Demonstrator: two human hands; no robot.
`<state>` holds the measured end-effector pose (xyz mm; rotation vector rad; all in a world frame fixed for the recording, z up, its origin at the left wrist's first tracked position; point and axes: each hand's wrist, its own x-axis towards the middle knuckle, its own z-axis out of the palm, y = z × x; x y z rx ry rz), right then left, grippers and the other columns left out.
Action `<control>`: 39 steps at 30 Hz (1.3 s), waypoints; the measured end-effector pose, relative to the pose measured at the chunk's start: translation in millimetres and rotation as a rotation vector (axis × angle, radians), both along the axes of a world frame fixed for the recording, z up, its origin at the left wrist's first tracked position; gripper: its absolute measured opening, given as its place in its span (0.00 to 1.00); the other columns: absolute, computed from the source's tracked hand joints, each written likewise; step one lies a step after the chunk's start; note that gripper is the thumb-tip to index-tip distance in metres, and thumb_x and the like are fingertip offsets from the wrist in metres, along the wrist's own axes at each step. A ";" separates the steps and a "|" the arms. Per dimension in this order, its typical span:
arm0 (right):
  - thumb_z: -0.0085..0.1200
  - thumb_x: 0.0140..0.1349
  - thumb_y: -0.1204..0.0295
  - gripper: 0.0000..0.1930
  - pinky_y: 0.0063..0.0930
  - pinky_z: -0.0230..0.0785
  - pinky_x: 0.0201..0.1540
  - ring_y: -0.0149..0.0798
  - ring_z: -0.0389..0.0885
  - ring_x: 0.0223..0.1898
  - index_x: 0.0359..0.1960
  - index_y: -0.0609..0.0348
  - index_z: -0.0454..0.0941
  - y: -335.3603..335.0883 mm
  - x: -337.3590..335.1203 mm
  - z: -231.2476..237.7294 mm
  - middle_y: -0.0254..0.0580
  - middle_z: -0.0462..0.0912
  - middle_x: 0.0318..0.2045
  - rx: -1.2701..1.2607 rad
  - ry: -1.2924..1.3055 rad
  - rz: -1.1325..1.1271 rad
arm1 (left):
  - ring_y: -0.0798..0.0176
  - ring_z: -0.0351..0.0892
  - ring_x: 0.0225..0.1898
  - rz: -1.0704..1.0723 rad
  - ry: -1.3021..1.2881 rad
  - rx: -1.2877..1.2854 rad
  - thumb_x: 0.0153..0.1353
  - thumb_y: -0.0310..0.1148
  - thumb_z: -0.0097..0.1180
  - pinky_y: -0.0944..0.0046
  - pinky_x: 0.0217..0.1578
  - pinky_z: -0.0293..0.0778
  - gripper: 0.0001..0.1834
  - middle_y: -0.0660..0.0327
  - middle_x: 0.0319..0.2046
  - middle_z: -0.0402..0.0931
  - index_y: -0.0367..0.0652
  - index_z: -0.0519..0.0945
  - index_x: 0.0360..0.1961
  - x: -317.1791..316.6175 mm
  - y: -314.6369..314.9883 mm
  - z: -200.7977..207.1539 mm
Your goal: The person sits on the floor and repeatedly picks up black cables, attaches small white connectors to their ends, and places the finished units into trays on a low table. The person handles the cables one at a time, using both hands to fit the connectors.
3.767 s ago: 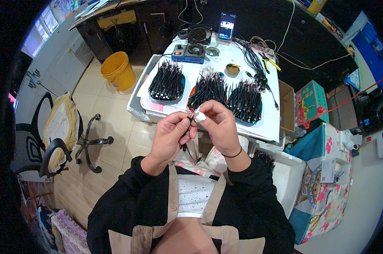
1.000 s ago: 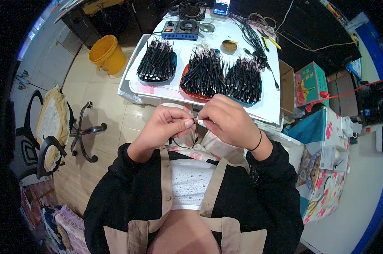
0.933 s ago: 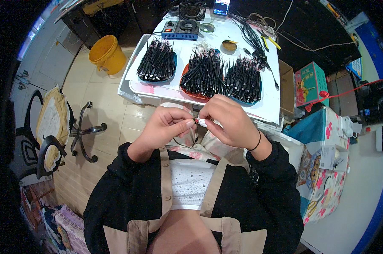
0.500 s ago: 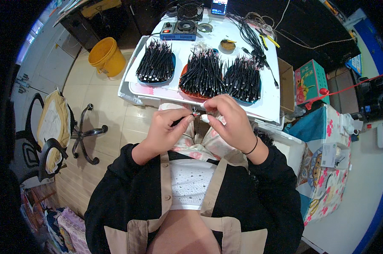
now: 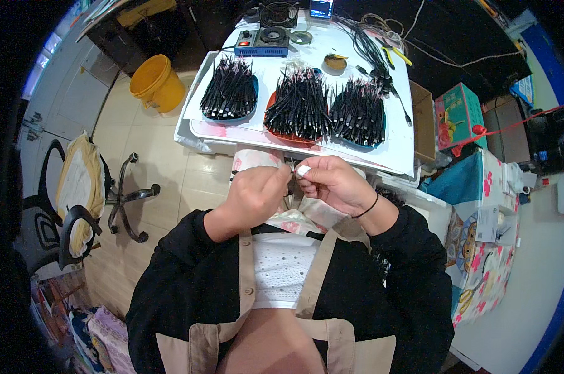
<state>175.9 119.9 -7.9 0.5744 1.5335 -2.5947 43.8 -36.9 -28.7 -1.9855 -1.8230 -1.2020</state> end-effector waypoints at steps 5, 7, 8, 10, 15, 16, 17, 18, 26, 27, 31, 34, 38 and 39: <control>0.55 0.62 0.74 0.07 0.19 0.65 0.34 0.27 0.73 0.31 0.41 0.61 0.75 -1.1 5.8 18.2 0.33 0.75 0.29 0.965 0.230 -0.106 | 0.66 0.75 0.21 -0.054 -0.589 -0.113 0.59 0.23 0.57 0.67 0.23 0.70 0.08 0.58 0.23 0.76 0.30 0.80 0.39 -2.8 -3.9 6.8; 0.60 0.52 0.75 0.12 0.27 0.68 0.35 0.38 0.76 0.34 0.39 0.59 0.76 -1.2 2.7 25.9 0.38 0.76 0.31 1.393 0.431 -0.131 | 0.72 0.74 0.23 -0.081 -0.842 -0.253 0.63 0.26 0.56 0.70 0.24 0.69 0.08 0.61 0.25 0.77 0.31 0.81 0.39 -4.2 -7.4 11.0; 0.61 0.50 0.76 0.13 0.29 0.68 0.36 0.40 0.76 0.35 0.38 0.58 0.76 -1.0 -1.3 27.4 0.38 0.76 0.32 1.538 0.549 -0.134 | 0.74 0.72 0.23 -0.108 -0.935 -0.287 0.64 0.26 0.55 0.71 0.24 0.69 0.08 0.62 0.24 0.76 0.31 0.80 0.39 -4.6 -6.8 11.3; 0.61 0.45 0.76 0.13 0.35 0.70 0.37 0.44 0.77 0.37 0.36 0.58 0.76 -0.9 -7.1 27.0 0.40 0.76 0.34 1.744 0.701 -0.117 | 0.78 0.70 0.25 -0.170 -1.098 -0.317 0.65 0.27 0.54 0.73 0.24 0.69 0.09 0.66 0.24 0.75 0.30 0.80 0.40 -4.8 -5.6 8.6; 0.55 0.45 0.84 0.11 0.41 0.65 0.38 0.51 0.73 0.34 0.32 0.61 0.74 -1.5 -6.8 12.8 0.47 0.74 0.31 1.800 0.554 -0.044 | 0.73 0.76 0.25 -0.065 -0.858 -0.256 0.63 0.24 0.54 0.70 0.24 0.71 0.07 0.62 0.26 0.77 0.31 0.79 0.39 2.6 -7.2 -10.7; 0.50 0.46 0.85 0.10 0.43 0.64 0.39 0.54 0.70 0.34 0.32 0.63 0.73 -2.9 -6.5 9.6 0.50 0.73 0.30 1.758 0.487 -0.017 | 0.68 0.78 0.25 -0.062 -0.540 -0.069 0.61 0.24 0.54 0.67 0.24 0.72 0.08 0.59 0.27 0.77 0.33 0.78 0.40 1.6 -4.7 -13.5; 0.51 0.45 0.85 0.11 0.45 0.64 0.40 0.57 0.70 0.35 0.33 0.64 0.72 -3.7 -7.8 5.8 0.52 0.72 0.30 1.650 0.480 -0.045 | 0.63 0.79 0.25 -0.047 -0.195 0.135 0.59 0.24 0.54 0.64 0.25 0.73 0.09 0.56 0.28 0.78 0.34 0.78 0.41 -0.6 -3.0 -14.8; 0.50 0.49 0.81 0.11 0.43 0.66 0.46 0.58 0.73 0.40 0.37 0.63 0.73 -4.2 -6.4 3.2 0.56 0.75 0.35 1.595 0.483 -0.046 | 0.57 0.78 0.24 0.037 0.022 -0.050 0.54 0.24 0.53 0.61 0.25 0.74 0.14 0.54 0.25 0.75 0.36 0.77 0.44 1.6 -5.7 -15.0; 0.49 0.63 0.74 0.06 0.27 0.64 0.38 0.31 0.69 0.31 0.37 0.63 0.72 -7.3 2.9 -29.3 0.35 0.71 0.28 -0.290 -0.068 -0.035 | 0.60 0.73 0.22 -0.013 0.248 0.124 0.48 0.28 0.54 0.63 0.22 0.69 0.17 0.60 0.22 0.69 0.27 0.75 0.39 -6.6 -5.1 -23.0; 0.50 0.63 0.73 0.06 0.27 0.64 0.38 0.32 0.69 0.32 0.37 0.63 0.72 -7.7 4.9 -31.4 0.35 0.71 0.28 -0.360 -0.056 -0.011 | 0.61 0.73 0.22 -0.032 0.271 0.147 0.48 0.29 0.55 0.63 0.22 0.69 0.17 0.60 0.22 0.68 0.27 0.75 0.38 -9.0 -5.6 -24.6; 0.51 0.64 0.70 0.07 0.28 0.64 0.38 0.33 0.69 0.33 0.37 0.61 0.72 -13.5 10.4 -36.1 0.35 0.71 0.29 -0.439 -0.070 -0.025 | 0.60 0.73 0.23 -0.088 0.311 0.234 0.48 0.29 0.55 0.63 0.23 0.70 0.16 0.60 0.22 0.68 0.28 0.75 0.38 -18.6 -4.1 -29.8; 0.52 0.64 0.68 0.08 0.28 0.64 0.38 0.33 0.69 0.33 0.36 0.60 0.72 -17.3 10.2 -36.8 0.34 0.71 0.29 -0.435 -0.030 -0.019 | 0.59 0.75 0.25 -0.063 0.288 0.229 0.49 0.29 0.55 0.62 0.25 0.71 0.16 0.59 0.25 0.71 0.29 0.75 0.37 -16.6 -4.8 -33.2; 0.52 0.64 0.68 0.08 0.28 0.64 0.38 0.33 0.69 0.33 0.35 0.59 0.72 -18.0 11.0 -35.6 0.34 0.71 0.29 -0.449 -0.020 -0.021 | 0.58 0.76 0.28 -0.033 0.225 0.203 0.50 0.29 0.55 0.61 0.26 0.72 0.16 0.57 0.27 0.73 0.30 0.76 0.38 -10.0 -7.5 -36.7; 0.52 0.64 0.68 0.08 0.28 0.64 0.38 0.33 0.69 0.32 0.35 0.59 0.72 -17.7 11.8 -35.8 0.34 0.71 0.29 -0.457 -0.016 -0.017 | 0.58 0.76 0.28 -0.023 0.230 0.218 0.50 0.29 0.55 0.61 0.26 0.72 0.16 0.57 0.28 0.73 0.30 0.76 0.39 -8.3 -7.1 -37.2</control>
